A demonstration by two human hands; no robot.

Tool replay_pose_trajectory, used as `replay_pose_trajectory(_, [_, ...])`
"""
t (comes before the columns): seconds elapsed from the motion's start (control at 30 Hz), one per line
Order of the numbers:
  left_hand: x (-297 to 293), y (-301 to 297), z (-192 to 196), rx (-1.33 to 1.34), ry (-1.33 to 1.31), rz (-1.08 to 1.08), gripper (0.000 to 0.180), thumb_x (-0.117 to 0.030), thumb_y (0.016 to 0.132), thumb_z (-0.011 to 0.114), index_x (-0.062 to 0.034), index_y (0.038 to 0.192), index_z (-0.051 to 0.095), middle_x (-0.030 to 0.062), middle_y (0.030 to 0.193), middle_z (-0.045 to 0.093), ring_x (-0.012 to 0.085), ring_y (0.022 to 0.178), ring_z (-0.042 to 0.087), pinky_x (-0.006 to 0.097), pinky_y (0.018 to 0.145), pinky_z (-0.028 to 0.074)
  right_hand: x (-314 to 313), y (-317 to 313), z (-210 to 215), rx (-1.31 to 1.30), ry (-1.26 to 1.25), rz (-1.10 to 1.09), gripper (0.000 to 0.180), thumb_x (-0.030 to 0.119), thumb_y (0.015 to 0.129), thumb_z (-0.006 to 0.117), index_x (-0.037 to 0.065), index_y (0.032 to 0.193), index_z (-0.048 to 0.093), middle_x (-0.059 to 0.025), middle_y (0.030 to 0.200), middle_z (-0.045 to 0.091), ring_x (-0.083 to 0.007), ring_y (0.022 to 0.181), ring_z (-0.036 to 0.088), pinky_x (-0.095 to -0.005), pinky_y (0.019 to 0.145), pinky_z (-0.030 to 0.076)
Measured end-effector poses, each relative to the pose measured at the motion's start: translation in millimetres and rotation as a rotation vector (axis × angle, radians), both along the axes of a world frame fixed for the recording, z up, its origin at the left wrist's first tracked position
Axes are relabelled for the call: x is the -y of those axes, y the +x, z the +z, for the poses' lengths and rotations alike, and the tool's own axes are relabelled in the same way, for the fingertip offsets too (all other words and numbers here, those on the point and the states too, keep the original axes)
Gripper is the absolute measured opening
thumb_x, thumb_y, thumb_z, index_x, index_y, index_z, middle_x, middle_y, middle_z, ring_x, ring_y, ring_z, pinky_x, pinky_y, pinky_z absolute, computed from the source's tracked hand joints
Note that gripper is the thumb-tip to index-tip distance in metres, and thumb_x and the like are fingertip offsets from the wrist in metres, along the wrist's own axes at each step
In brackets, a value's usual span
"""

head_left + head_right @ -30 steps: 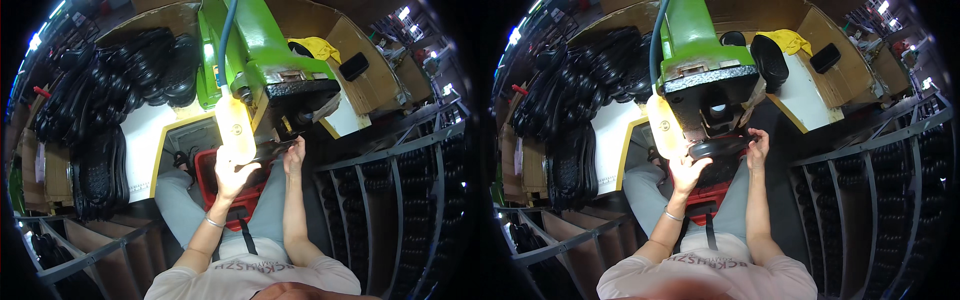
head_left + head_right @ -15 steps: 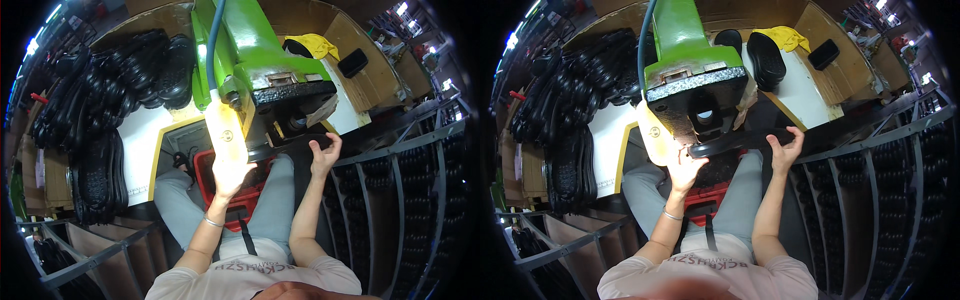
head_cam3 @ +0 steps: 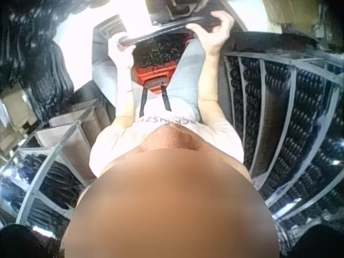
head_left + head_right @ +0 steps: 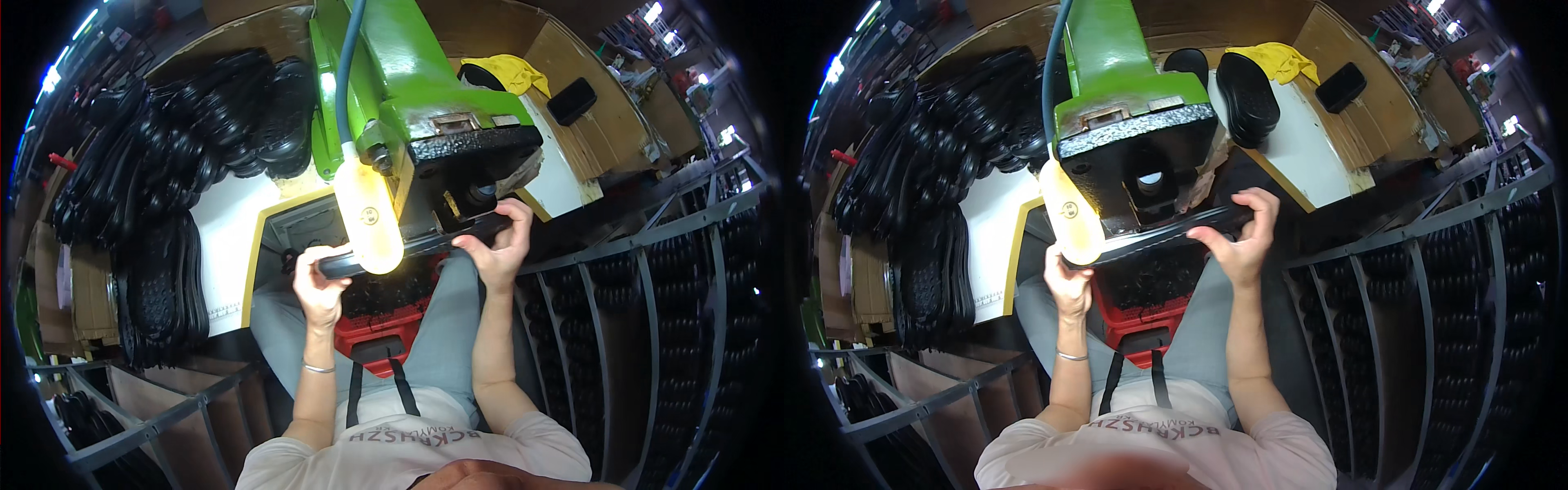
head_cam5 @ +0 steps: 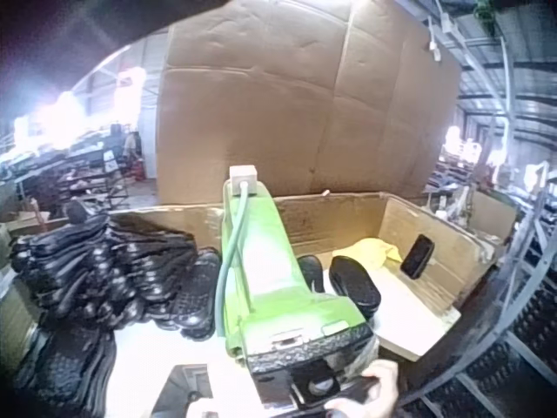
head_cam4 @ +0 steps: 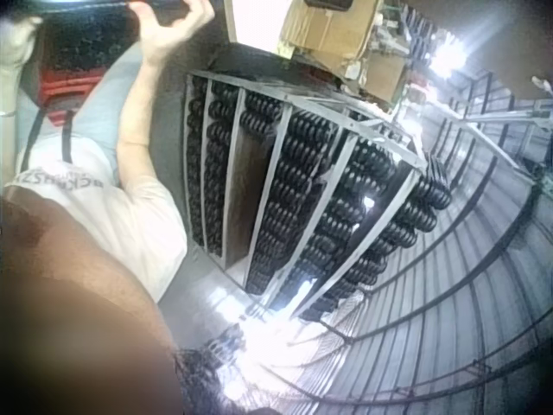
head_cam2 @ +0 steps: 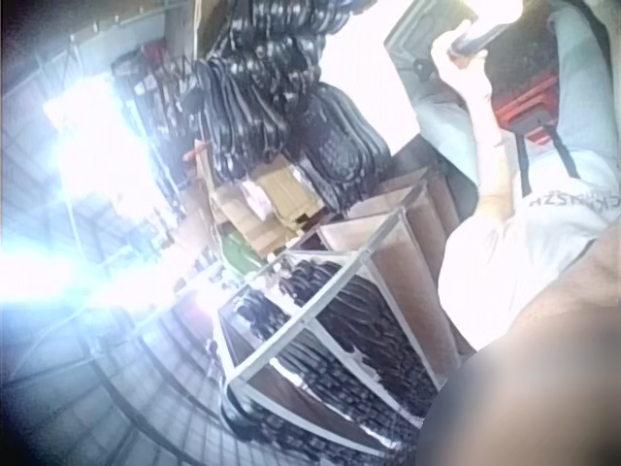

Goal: Operating a specialized factory machine to process or trim shoe soles.

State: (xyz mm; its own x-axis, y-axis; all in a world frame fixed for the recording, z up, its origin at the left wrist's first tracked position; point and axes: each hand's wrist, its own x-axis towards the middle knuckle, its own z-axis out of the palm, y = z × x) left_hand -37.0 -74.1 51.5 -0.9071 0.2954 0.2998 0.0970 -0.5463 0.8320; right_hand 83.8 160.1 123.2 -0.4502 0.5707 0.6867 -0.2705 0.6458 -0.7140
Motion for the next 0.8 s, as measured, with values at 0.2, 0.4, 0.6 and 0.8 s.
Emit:
replay_pose_trajectory(0.2, [42, -8, -15, 0.180, 0.152, -0.070, 0.051, -0.007, 0.069, 0.083, -0.0034, 0.108, 0.051, 0.0095, 0.107, 0.056, 0.0312, 0.109, 0.060, 0.038, 0.092, 0.053, 42, -26, -1, 0.039, -0.094, 0.104, 0.087, 0.014, 0.046, 0.095, -0.001, 0.116, 0.045, -0.0093, 0.113, 0.041, -0.0215, 0.104, 0.047, -0.0333, 0.089, 0.044])
replay_pose_trajectory(0.4, [49, -5, -16, 0.074, 0.134, -0.053, 0.045, -0.001, 0.067, 0.081, -0.0026, 0.100, 0.051, 0.0124, 0.105, 0.057, 0.0317, 0.107, 0.061, 0.044, 0.096, 0.050, 42, -23, -35, -0.034, -0.206, 0.170, 0.099, 0.008, 0.046, 0.094, -0.001, 0.126, 0.037, -0.0095, 0.118, 0.038, -0.0219, 0.108, 0.045, -0.0339, 0.096, 0.041])
replay_pose_trajectory(0.6, [-2, 12, 13, -0.168, -0.047, -0.013, 0.051, 0.008, 0.063, 0.080, -0.0001, 0.105, 0.052, 0.0137, 0.105, 0.061, 0.0250, 0.102, 0.062, 0.034, 0.089, 0.052, -8, -4, -28, -0.185, -0.335, 0.165, 0.097, 0.011, 0.053, 0.093, -0.002, 0.132, 0.038, -0.0106, 0.122, 0.044, -0.0197, 0.112, 0.046, -0.0336, 0.102, 0.038])
replay_pose_trajectory(0.8, [-31, 25, 14, -0.009, 0.022, -0.128, 0.052, 0.009, 0.066, 0.080, 0.0006, 0.109, 0.052, 0.0125, 0.107, 0.062, 0.0197, 0.099, 0.061, 0.032, 0.089, 0.052, -41, 8, -13, -0.114, -0.228, 0.062, 0.095, 0.019, 0.056, 0.093, -0.001, 0.132, 0.039, -0.0089, 0.122, 0.046, -0.0189, 0.111, 0.047, -0.0324, 0.101, 0.038])
